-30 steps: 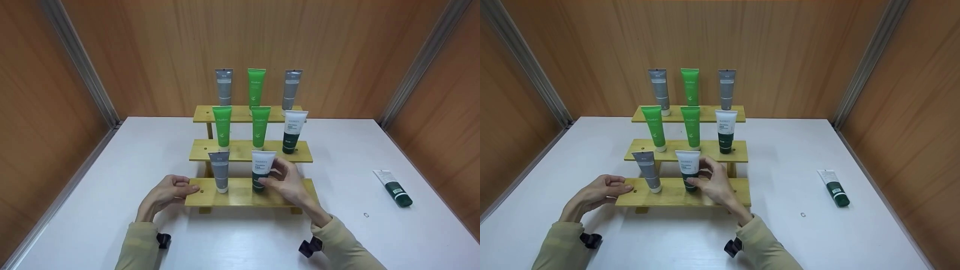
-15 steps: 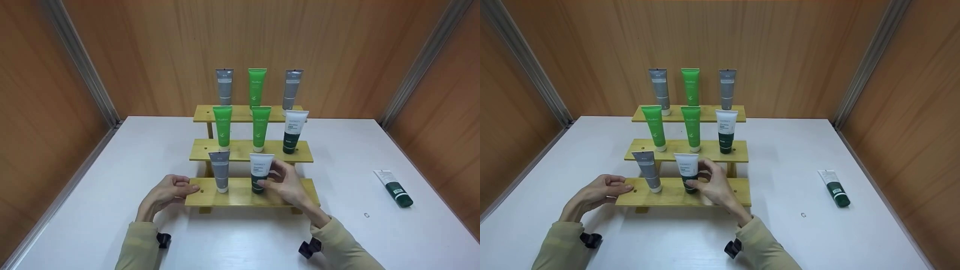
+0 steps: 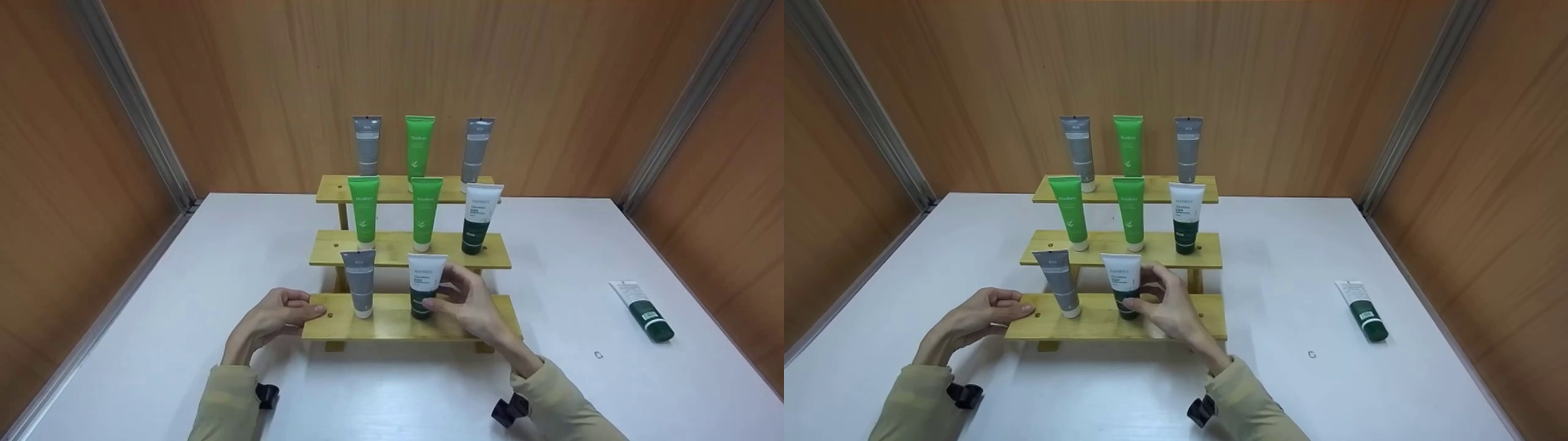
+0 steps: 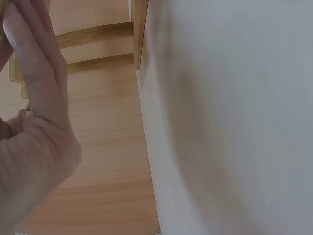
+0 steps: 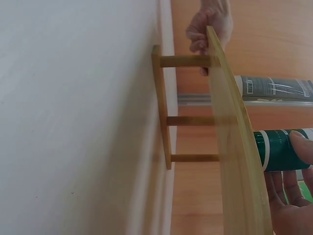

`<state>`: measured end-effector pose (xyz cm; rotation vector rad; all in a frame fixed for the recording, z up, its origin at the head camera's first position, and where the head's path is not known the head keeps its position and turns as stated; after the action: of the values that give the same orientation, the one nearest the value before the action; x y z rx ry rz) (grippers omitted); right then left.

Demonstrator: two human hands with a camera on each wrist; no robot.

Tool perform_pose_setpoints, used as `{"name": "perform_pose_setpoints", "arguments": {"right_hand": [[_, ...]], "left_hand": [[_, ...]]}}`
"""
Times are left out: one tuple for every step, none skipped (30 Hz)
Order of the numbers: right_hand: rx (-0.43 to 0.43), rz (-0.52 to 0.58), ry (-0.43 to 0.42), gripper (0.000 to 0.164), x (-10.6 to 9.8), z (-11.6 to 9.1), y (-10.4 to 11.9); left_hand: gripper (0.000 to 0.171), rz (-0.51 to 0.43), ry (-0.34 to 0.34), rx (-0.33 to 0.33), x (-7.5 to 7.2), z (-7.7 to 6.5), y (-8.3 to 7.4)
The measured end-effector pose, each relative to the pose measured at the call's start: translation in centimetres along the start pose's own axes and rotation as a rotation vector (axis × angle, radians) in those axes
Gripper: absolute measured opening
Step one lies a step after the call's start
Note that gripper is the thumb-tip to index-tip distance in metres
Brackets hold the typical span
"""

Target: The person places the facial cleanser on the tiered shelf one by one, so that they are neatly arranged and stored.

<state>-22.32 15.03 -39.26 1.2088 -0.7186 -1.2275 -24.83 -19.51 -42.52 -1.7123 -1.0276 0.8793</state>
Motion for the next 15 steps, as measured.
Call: {"name": "perform_pose_setpoints", "arguments": {"right_hand": [[-0.006, 0.003, 0.000, 0.060, -0.1, -0.1, 0.0], [-0.013, 0.005, 0.000, 0.059, -0.2, -0.2, 0.0], [-0.021, 0.008, -0.001, 0.059, -0.3, -0.2, 0.0], [-0.030, 0.010, -0.001, 0.058, -0.5, -0.3, 0.0], [-0.040, 0.008, 0.001, 0.058, -0.6, -0.4, 0.0], [-0.052, 0.005, 0.003, 0.057, -0.8, -0.5, 0.0], [-0.063, 0.003, 0.004, 0.055, -1.0, -0.6, -0.1], [-0.070, -0.002, 0.005, 0.054, -1.2, -0.8, -0.1], [-0.077, -0.008, 0.006, 0.053, -1.4, -0.9, -0.1], [-0.085, -0.018, 0.006, 0.053, -1.7, -1.0, -0.2], [-0.092, -0.030, 0.004, 0.052, -1.9, -1.1, -0.2], [-0.102, -0.037, 0.001, 0.051, -2.2, -1.3, -0.2], [-0.112, -0.050, -0.004, 0.051, -2.5, -1.4, -0.1], [-0.119, -0.062, -0.012, 0.050, -2.8, -1.5, -0.1], [-0.133, -0.075, -0.019, 0.050, -3.1, -1.7, -0.1]], "left_hand": [[0.034, 0.002, 0.001, 0.002, 0.0, 0.0, 0.0], [0.033, 0.004, 0.001, 0.005, 0.0, 0.0, 0.0], [0.033, 0.005, 0.002, 0.008, 0.0, 0.0, 0.0], [0.032, 0.009, 0.004, 0.010, 0.0, 0.0, 0.0], [0.033, 0.011, 0.005, 0.010, 0.0, 0.0, 0.0], [0.033, 0.010, 0.009, 0.011, 0.0, 0.0, 0.0], [0.034, 0.011, 0.011, 0.011, 0.0, -0.1, 0.0], [0.036, 0.011, 0.014, 0.011, 0.0, -0.1, 0.1], [0.037, 0.009, 0.016, 0.012, 0.0, -0.1, 0.1], [0.039, 0.007, 0.018, 0.011, 0.0, -0.1, 0.1], [0.040, 0.004, 0.020, 0.011, 0.0, -0.1, 0.1], [0.040, 0.003, 0.023, 0.012, 0.0, -0.1, 0.1], [0.041, 0.002, 0.021, 0.010, 0.0, 0.0, 0.1], [0.041, 0.001, 0.019, 0.010, 0.0, 0.0, 0.1], [0.041, 0.001, 0.016, 0.008, 0.0, 0.0, 0.1]]}}
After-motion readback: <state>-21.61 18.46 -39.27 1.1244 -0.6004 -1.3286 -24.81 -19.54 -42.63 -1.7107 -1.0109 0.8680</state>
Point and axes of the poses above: each hand's wrist, its own z-axis towards the middle knuckle, its own x-axis out of the palm, y = z × x, the point moved 2 cm from there along z, towards the middle knuckle, and after that the axes turned 1 degree about -x, right-handed, at the moved point
